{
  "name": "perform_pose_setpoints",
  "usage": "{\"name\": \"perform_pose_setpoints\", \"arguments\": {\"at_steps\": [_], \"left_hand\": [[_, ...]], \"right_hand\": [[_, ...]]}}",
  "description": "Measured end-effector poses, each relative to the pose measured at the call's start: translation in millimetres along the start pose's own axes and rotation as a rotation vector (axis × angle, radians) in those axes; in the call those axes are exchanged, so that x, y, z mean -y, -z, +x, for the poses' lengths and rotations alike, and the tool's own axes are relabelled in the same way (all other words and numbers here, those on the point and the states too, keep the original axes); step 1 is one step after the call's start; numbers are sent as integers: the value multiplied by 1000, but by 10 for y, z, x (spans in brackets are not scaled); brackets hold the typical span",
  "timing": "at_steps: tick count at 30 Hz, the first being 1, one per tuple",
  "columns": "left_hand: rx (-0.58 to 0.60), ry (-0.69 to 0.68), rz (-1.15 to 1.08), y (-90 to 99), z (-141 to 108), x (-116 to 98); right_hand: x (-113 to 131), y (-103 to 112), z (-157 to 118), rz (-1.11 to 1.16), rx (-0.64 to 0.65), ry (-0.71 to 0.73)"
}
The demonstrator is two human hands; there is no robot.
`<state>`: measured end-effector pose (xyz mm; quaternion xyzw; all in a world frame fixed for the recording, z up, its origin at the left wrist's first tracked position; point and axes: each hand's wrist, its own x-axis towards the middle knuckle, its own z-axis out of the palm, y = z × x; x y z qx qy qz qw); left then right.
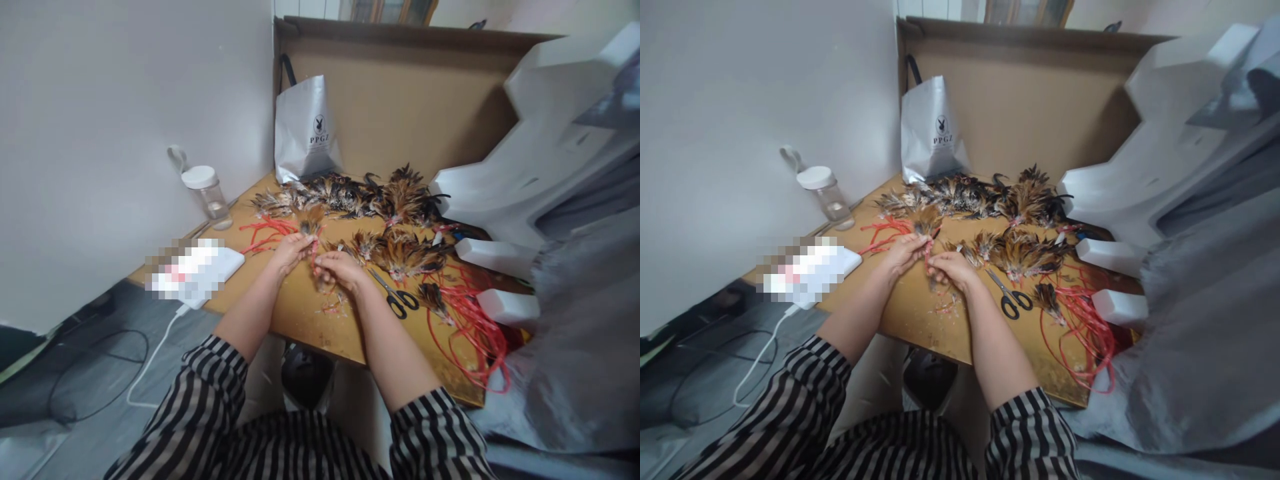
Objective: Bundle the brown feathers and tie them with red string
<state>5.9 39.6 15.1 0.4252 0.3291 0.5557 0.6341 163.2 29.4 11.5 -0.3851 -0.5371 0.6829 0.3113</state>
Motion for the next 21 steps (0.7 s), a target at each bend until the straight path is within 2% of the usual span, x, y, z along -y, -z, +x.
{"name": "perform_pose_setpoints", "arguments": {"at_steps": [2, 4, 8, 12, 15, 21], "left_hand": [[-29, -15, -33, 11, 6, -14], [-41, -19, -42, 12, 11, -17], [-40, -20, 8, -16, 11, -5], [-8, -48, 89, -54, -1, -2], [11, -87, 150, -78, -11, -16], [-21, -127, 233, -103, -7, -3]], "right_hand": [[10, 13, -21, -138, 8, 0], [23, 22, -26, -181, -24, 20], [58, 29, -10, -27, -151, 92], [97, 24, -5, 103, -199, 122], [108, 8, -2, 130, -218, 120], [67, -52, 33, 100, -306, 139]]}}
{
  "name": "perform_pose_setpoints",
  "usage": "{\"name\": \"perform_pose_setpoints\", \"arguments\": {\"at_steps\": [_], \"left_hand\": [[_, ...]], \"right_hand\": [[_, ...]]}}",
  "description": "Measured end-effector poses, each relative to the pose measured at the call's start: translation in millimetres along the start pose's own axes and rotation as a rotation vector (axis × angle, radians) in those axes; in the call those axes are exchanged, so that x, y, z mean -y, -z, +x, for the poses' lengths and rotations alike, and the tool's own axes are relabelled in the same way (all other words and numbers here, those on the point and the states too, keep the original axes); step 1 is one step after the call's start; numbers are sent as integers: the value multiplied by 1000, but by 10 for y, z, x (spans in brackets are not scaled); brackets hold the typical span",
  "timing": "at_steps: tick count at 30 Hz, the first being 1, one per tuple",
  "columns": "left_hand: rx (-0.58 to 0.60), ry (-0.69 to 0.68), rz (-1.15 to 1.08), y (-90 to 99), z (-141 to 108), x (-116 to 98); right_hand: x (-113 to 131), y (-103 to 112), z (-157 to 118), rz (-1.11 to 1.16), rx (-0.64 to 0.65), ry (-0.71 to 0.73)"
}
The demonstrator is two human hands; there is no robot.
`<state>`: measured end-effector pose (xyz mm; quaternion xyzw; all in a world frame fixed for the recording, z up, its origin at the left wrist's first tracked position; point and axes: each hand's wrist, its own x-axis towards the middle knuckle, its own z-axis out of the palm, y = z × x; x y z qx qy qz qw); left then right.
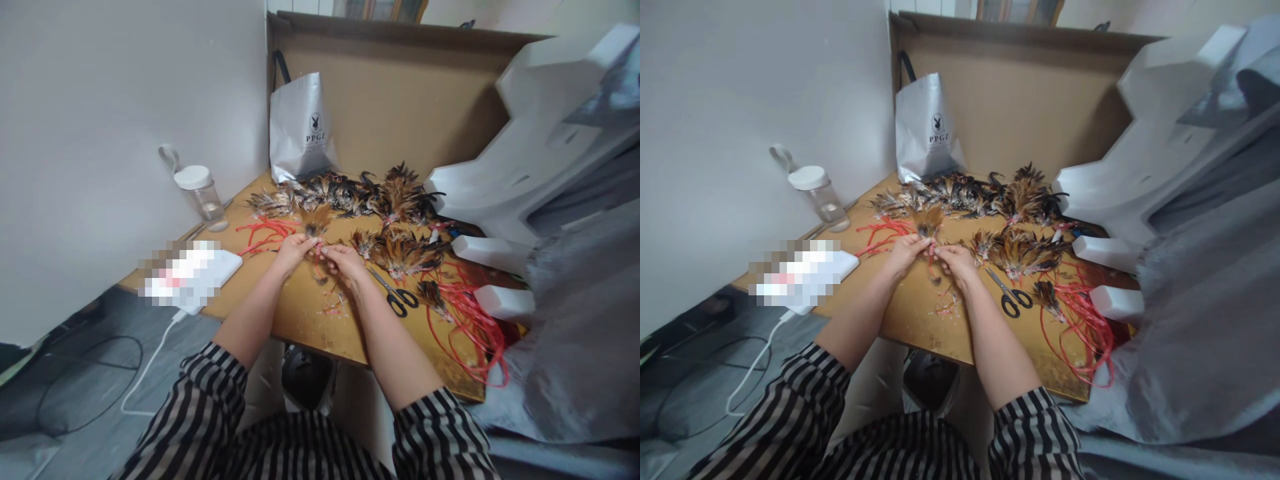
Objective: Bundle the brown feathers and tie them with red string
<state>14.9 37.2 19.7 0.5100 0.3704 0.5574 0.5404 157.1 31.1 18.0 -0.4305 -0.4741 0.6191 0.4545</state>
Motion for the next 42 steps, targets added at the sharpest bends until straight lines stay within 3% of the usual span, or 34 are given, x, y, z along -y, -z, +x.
{"name": "perform_pose_setpoints", "arguments": {"at_steps": [18, 27, 38, 42], "left_hand": [[-26, 30, -47, -52, -22, 10], [-36, -25, 32, -47, -5, 35], [-51, -1, 47, -38, 5, 65], [-47, 44, 22, -12, 3, 36]], "right_hand": [[-35, -77, -2, 8, -90, 51], [-73, -62, 32, 109, -23, 12], [-92, -84, 32, 70, -100, 41], [-30, -80, 11, -32, -186, 108]]}}
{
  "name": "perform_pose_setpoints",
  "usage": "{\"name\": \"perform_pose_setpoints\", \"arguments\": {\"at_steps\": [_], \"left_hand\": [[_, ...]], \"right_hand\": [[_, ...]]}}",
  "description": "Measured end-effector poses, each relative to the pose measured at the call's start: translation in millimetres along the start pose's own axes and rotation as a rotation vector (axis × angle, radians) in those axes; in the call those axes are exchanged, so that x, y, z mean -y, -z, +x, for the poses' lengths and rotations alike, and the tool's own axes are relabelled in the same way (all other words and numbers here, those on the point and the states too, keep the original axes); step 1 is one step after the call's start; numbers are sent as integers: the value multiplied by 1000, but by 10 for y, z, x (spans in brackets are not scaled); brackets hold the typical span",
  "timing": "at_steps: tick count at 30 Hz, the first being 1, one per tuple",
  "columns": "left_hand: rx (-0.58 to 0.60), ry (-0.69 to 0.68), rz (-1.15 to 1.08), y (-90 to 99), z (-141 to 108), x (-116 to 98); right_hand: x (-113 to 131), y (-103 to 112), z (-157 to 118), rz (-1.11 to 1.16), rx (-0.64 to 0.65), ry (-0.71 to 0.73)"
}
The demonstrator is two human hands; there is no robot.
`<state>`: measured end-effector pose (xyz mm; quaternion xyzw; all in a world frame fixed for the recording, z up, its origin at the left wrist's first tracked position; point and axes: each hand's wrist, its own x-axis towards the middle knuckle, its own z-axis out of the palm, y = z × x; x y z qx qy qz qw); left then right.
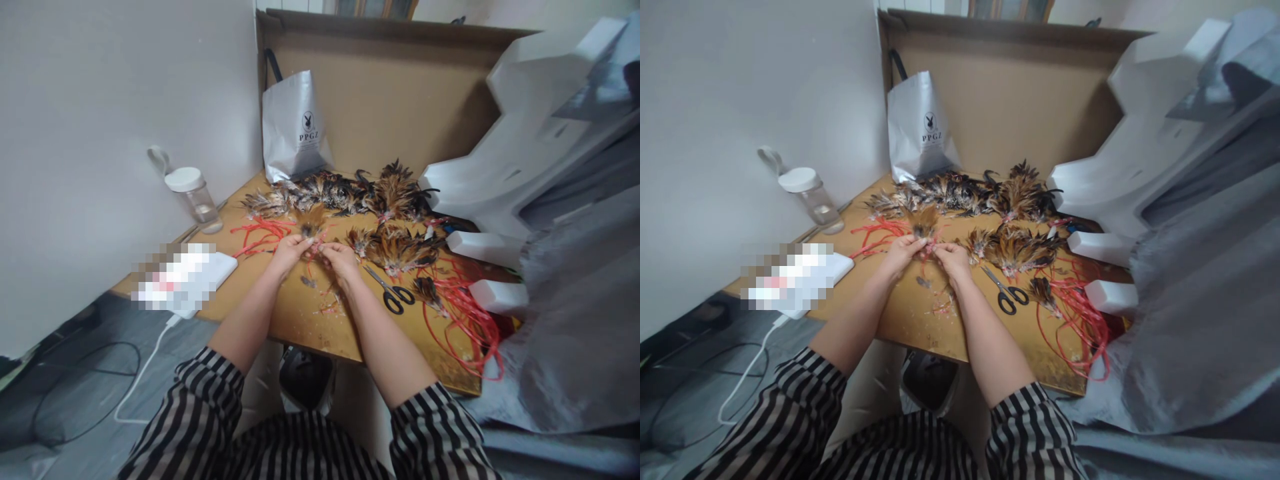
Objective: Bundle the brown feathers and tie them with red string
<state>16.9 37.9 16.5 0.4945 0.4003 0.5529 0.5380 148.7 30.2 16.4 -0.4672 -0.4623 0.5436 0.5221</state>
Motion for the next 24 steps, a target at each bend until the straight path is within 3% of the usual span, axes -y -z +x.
{"name": "perform_pose_setpoints", "arguments": {"at_steps": [9, 14, 24], "left_hand": [[58, 84, -1, 15, -3, 37], [60, 95, 12, 11, 0, 50], [41, 95, 8, -9, -3, 94]], "right_hand": [[23, 55, 40, -120, -76, 82], [-46, 93, 91, -229, -58, 169], [-49, 120, 96, -324, -31, 171]]}}
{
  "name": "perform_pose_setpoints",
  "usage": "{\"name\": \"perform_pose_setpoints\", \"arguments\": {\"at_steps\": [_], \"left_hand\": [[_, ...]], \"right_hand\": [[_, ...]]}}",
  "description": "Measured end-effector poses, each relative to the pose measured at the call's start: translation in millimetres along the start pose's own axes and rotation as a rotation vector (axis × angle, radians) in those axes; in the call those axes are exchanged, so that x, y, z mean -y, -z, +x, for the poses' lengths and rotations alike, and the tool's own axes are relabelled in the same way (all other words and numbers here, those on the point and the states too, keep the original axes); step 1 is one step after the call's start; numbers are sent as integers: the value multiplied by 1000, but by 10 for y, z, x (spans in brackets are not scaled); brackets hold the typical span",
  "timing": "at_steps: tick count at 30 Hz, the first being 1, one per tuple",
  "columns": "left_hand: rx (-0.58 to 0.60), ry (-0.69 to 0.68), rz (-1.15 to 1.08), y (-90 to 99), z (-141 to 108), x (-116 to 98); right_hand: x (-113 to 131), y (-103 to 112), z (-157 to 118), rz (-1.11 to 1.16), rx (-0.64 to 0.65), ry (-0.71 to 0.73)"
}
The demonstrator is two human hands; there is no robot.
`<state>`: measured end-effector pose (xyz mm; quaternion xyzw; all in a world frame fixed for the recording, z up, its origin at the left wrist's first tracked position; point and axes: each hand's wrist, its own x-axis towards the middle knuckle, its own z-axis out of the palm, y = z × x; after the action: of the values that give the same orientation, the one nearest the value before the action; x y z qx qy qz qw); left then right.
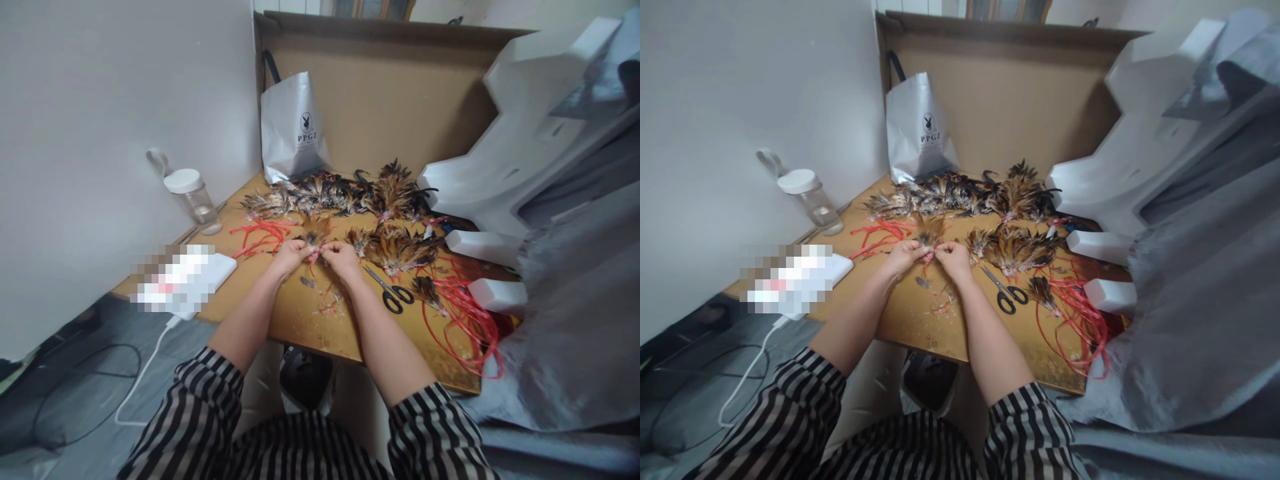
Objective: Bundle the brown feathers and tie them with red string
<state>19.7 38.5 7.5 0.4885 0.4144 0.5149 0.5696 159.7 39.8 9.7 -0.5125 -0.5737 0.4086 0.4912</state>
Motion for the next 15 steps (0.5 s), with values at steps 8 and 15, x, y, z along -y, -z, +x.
{"name": "perform_pose_setpoints", "arguments": {"at_steps": [8, 15], "left_hand": [[-70, -42, 5, 1, 16, -3], [-148, -36, -129, 90, 69, -8]], "right_hand": [[27, -5, -8, -13, -24, -70], [157, 95, 1, 590, 83, -230]]}}
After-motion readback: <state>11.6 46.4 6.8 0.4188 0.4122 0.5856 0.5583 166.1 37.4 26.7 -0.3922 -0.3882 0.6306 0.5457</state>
